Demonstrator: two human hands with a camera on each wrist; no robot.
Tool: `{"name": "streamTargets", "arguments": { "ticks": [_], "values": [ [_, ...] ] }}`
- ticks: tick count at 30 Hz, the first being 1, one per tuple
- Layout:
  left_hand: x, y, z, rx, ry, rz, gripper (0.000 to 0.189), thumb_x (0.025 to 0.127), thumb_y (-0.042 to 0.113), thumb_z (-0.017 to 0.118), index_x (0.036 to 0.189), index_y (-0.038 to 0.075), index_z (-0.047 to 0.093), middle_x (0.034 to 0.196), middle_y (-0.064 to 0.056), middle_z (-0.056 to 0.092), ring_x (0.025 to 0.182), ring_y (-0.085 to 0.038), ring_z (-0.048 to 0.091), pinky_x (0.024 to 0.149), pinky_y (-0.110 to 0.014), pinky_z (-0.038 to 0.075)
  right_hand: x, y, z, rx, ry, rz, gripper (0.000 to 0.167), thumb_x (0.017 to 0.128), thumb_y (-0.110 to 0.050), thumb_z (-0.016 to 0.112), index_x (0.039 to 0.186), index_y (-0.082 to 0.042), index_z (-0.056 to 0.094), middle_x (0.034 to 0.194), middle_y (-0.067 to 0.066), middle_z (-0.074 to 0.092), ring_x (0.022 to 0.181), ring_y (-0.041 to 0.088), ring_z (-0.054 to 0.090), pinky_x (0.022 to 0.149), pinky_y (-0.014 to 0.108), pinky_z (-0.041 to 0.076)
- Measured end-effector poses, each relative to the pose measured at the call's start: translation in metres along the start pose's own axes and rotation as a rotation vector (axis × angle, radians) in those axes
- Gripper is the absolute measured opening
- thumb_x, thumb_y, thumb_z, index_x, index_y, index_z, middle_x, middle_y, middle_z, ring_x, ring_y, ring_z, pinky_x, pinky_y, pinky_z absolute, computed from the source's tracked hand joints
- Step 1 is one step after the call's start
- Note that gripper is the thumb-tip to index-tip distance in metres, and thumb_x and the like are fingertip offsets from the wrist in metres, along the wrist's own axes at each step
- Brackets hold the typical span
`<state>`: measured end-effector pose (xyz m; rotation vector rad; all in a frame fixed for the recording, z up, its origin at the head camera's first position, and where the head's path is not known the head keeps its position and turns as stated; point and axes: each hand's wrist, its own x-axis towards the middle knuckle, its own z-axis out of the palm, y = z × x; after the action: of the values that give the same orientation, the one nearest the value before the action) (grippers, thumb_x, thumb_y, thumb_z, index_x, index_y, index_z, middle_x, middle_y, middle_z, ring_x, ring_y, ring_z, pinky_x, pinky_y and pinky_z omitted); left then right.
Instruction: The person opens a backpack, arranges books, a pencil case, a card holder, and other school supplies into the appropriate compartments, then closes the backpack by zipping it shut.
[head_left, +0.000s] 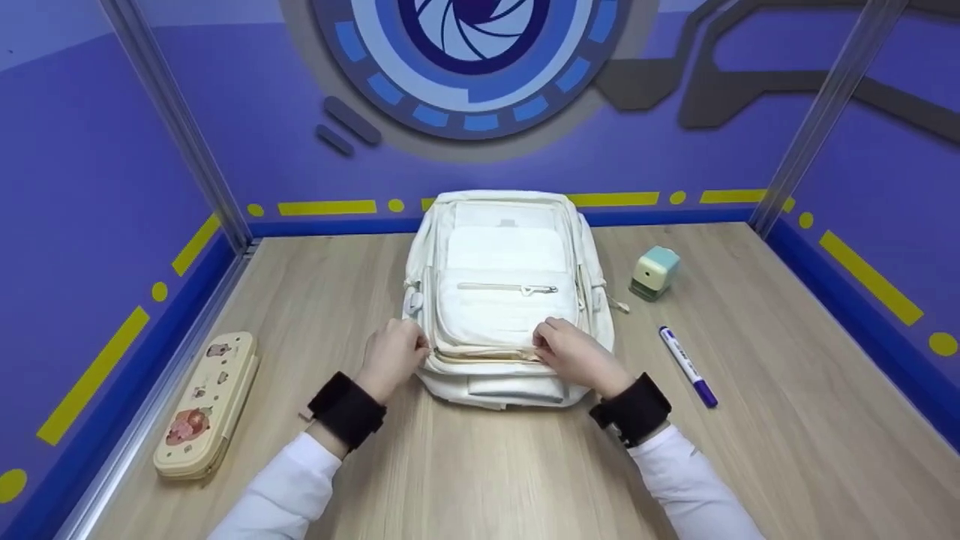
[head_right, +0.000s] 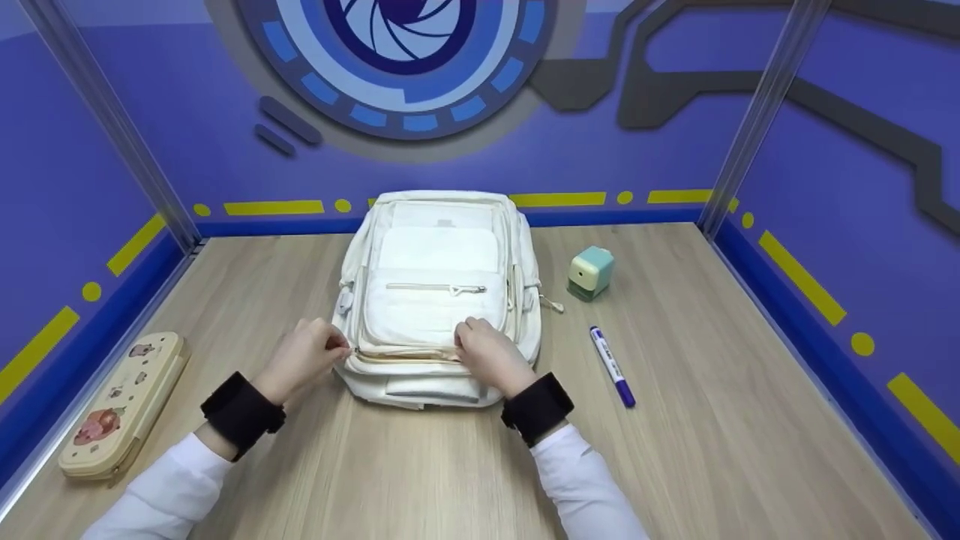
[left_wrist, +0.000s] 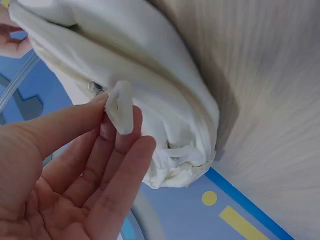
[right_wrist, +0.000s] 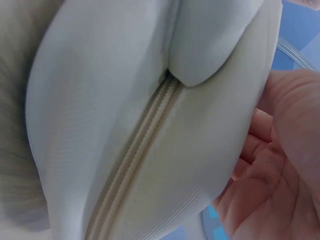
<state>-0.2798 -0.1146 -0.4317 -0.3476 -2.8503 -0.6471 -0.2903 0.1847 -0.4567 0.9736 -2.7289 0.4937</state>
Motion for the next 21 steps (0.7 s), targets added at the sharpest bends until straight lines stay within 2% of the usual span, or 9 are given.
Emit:
{"name": "streamTargets", "arguments": {
  "ticks": [6,12,18,21],
  "values": [
    [0.005,0.001,-0.004,-0.033,0.009,-0.014,0.008,0.080,0.001,0.077,0.072,0.004,0.077,0.077,-0.011,0.076,0.068,-0.025,0.068,0.063,-0.043,0.057,-0.001,0.002,0.001,0.010,0.001,-0.018,0.007,0.092,-0.001,0.066,0.090,-0.001,0.060,0.085,0.010,0.059,0.080,0.023,0.057,0.075,0.039,0.053],
    [0.012,-0.006,-0.004,-0.045,-0.012,-0.033,0.009,0.077,-0.003,0.075,0.071,0.003,0.076,0.074,-0.010,0.075,0.065,-0.020,0.060,0.062,-0.040,0.054,0.000,0.003,0.001,0.013,0.011,-0.031,0.007,0.092,-0.001,0.067,0.091,-0.002,0.060,0.086,0.009,0.060,0.081,0.023,0.057,0.075,0.039,0.054],
    [0.024,-0.017,0.002,-0.030,0.066,-0.060,0.004,0.080,0.000,0.077,0.077,0.002,0.076,0.081,-0.014,0.077,0.077,-0.033,0.072,0.071,-0.047,0.059,-0.002,0.002,0.002,-0.014,0.021,-0.057,0.008,0.093,-0.001,0.067,0.089,-0.002,0.059,0.085,0.009,0.059,0.080,0.022,0.056,0.073,0.037,0.052],
    [0.030,-0.017,0.003,0.001,0.098,-0.067,0.006,0.084,0.002,0.077,0.079,0.002,0.075,0.083,-0.015,0.077,0.077,-0.034,0.073,0.070,-0.049,0.060,-0.003,0.002,0.003,-0.029,0.031,-0.077,0.009,0.093,-0.001,0.066,0.088,-0.002,0.058,0.084,0.009,0.058,0.079,0.022,0.055,0.072,0.037,0.051]
  ]
}}
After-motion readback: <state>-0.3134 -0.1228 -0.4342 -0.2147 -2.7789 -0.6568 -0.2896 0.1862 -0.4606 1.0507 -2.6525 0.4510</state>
